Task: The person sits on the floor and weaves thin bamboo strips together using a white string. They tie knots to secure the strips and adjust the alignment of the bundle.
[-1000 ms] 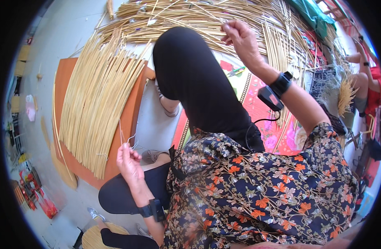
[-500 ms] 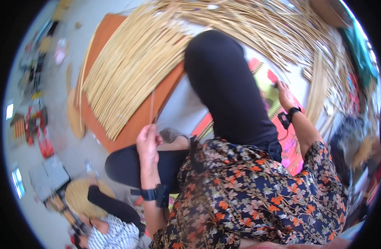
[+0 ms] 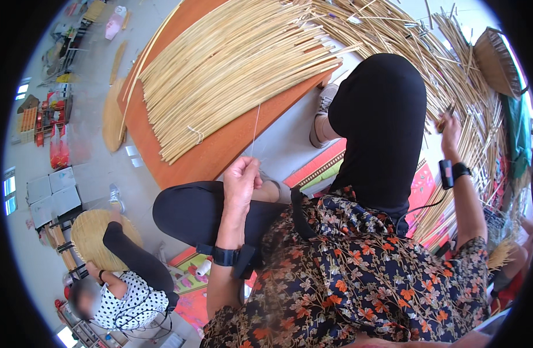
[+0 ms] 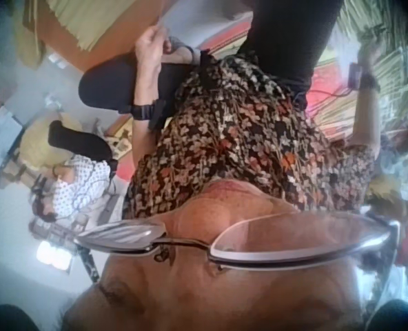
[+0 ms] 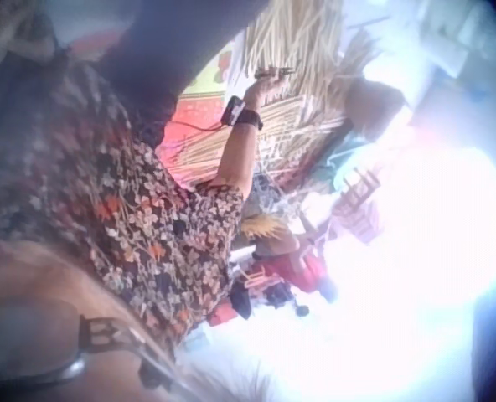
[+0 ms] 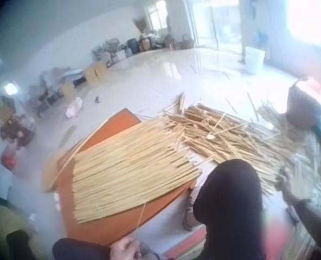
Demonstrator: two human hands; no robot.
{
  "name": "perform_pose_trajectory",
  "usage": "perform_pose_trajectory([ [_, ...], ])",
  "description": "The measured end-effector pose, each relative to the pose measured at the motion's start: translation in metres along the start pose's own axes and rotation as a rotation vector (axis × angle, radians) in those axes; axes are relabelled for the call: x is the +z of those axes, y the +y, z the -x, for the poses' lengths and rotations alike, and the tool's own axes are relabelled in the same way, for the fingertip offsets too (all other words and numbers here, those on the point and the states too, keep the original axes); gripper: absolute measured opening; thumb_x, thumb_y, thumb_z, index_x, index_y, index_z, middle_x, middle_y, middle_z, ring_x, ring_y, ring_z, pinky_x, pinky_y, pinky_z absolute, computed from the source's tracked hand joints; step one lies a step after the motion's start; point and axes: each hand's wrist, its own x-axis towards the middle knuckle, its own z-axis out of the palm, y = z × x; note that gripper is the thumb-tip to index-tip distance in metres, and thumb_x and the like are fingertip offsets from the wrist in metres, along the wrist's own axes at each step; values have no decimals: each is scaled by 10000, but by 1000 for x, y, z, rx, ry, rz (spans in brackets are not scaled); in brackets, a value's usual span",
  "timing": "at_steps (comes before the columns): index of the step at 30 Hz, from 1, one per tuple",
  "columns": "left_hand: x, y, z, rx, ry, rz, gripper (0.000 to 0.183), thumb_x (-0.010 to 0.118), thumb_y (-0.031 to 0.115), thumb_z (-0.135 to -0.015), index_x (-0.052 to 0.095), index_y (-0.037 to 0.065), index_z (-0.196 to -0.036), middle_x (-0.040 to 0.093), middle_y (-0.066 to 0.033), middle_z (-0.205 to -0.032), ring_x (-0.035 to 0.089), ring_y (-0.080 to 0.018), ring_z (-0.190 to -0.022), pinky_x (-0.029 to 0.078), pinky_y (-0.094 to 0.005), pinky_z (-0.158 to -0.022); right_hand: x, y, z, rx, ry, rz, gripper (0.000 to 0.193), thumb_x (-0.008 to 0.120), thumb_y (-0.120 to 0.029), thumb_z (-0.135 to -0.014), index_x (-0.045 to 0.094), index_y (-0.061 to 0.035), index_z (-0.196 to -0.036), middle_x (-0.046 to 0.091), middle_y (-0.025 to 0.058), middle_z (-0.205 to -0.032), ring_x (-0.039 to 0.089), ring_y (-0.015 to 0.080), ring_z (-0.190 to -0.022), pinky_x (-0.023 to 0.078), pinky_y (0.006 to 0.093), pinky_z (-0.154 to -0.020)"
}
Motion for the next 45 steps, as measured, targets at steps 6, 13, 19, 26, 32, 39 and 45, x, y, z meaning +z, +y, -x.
perform_pose_trajectory([
  [6,10,1,4,-2,3,-65,169,651,183,-1002,675,23,-956,589,23,-669,533,-48,-564,437,-214,-519,51,-309,47,-355,-323,-131,328,491,-292,-1046,670,-20,-1087,547,-27,-761,410,59,-608,357,247,-557],
  [13,23,-1,7,57,43,-125,175,663,149,-982,693,-21,-960,604,3,-654,534,-52,-535,442,-228,-508,158,-351,165,-296,-1122,49,519,409,-460,-1087,727,-51,-1053,485,-16,-677,460,82,-644,385,269,-582],
  [19,32,6,14,55,42,-172,189,666,178,-983,703,-8,-981,632,-5,-678,578,-70,-552,472,-243,-534,235,-302,206,185,-1365,223,564,473,-540,-1050,725,-45,-947,485,-13,-635,440,108,-547,365,283,-499],
  [26,33,10,21,48,39,-226,202,657,179,-987,696,-19,-988,654,-30,-697,598,-86,-563,493,-265,-568,254,-296,208,402,-1372,175,531,525,-534,-1018,726,-53,-919,498,-17,-652,385,96,-515,299,273,-450],
  [32,37,19,25,25,53,-262,192,660,170,-979,694,-19,-977,671,-51,-704,614,-95,-566,501,-276,-574,259,-293,211,372,-1385,150,513,579,-543,-987,740,-63,-903,496,-28,-642,366,94,-495,263,288,-425],
  [39,34,17,24,31,39,-305,186,662,168,-975,688,-15,-952,667,-52,-683,618,-98,-564,497,-287,-570,264,-293,211,342,-1352,154,480,629,-532,-962,740,-76,-861,482,-40,-614,340,91,-471,238,293,-414],
  [45,28,18,28,59,29,-230,158,657,141,-985,680,-11,-948,622,-10,-667,574,-65,-565,465,-246,-548,263,-289,207,333,-1370,84,495,627,-529,-967,727,-52,-884,479,-40,-611,333,86,-479,242,297,-424],
])
